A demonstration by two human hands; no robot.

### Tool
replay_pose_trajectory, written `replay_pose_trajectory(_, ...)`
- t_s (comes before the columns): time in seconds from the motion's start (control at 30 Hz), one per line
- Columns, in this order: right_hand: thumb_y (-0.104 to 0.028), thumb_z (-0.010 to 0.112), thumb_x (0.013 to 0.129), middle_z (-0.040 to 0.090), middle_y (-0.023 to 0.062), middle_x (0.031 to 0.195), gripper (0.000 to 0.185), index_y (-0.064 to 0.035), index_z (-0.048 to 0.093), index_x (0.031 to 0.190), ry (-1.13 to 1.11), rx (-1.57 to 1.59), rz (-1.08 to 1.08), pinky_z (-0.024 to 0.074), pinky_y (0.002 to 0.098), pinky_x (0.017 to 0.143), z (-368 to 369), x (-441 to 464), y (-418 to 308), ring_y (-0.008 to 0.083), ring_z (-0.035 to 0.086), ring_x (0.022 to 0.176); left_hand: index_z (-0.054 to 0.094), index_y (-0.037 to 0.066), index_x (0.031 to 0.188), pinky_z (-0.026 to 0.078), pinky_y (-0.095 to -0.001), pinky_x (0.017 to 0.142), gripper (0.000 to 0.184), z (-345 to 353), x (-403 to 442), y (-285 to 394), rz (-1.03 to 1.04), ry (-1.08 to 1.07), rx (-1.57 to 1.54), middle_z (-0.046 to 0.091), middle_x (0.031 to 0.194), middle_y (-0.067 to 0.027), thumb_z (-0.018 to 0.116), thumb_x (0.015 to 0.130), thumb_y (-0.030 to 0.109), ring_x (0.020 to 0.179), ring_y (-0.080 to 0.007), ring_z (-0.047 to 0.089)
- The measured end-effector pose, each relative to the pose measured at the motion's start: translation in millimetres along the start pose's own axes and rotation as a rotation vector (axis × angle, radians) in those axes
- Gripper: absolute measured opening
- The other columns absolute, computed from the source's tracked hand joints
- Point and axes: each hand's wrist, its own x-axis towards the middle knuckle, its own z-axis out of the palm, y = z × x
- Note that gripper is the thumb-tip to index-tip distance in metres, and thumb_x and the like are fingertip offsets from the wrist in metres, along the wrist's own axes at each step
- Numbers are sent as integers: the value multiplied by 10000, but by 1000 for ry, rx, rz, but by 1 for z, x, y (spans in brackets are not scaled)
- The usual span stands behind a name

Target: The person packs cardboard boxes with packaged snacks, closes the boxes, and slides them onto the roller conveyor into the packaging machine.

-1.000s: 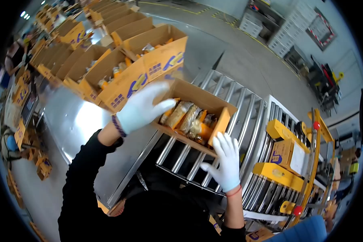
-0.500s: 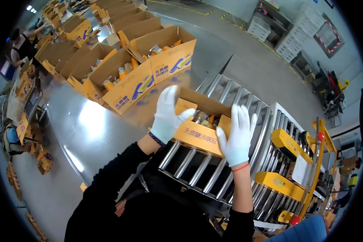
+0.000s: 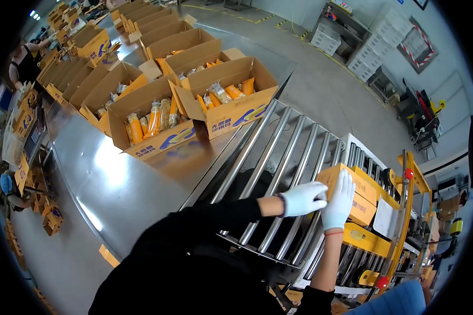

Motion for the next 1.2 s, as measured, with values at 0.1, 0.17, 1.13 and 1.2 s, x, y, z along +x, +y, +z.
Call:
replay_pose_trajectory(0.1, -157, 644, 882, 421, 211, 1577, 750, 30, 351, 1546, 19, -55, 55, 244, 492, 1257, 8, -10, 29, 369, 361, 1489, 578, 25, 1252, 381, -541, 1077, 412, -96, -41, 4, 318, 503, 709, 575, 1216, -178, 655, 923, 259, 1171, -365, 568)
replay_pose_trajectory(0.17, -114, 613, 896, 435, 209, 1569, 593, -1, 488, 1464, 63, 2, 106, 258, 492, 1251, 9, -11, 38, 366, 379, 1478, 583, -8, 1226, 371, -528, 1110, 356, -185, -75, 25, 73, 620, 1219, 583, 1312, -185, 635, 937, 192, 1252, -343, 552)
replay_pose_trajectory(1.13, -231, 811, 704, 407, 245, 1570, 962, 37, 389, 1526, 49, 125, -194, 200, 559, 1238, -20, 71, -70, 451, 341, 1460, 530, -12, 1377, 412, -447, 1096, 776, -140, -32, -22, -217, 681, 806, 599, 1232, -214, 728, 858, 530, 1224, -390, 546)
replay_pose_trajectory(1.2, -130, 726, 807, 398, 260, 1568, 851, 36, 352, 1554, 98, 82, -271, 212, 541, 1241, -28, 46, -70, 438, 357, 1454, 498, -39, 1417, 415, -455, 1111, 825, -146, -53, -36, -309, 694, 355, 598, 1304, -269, 716, 889, 556, 1259, -426, 553)
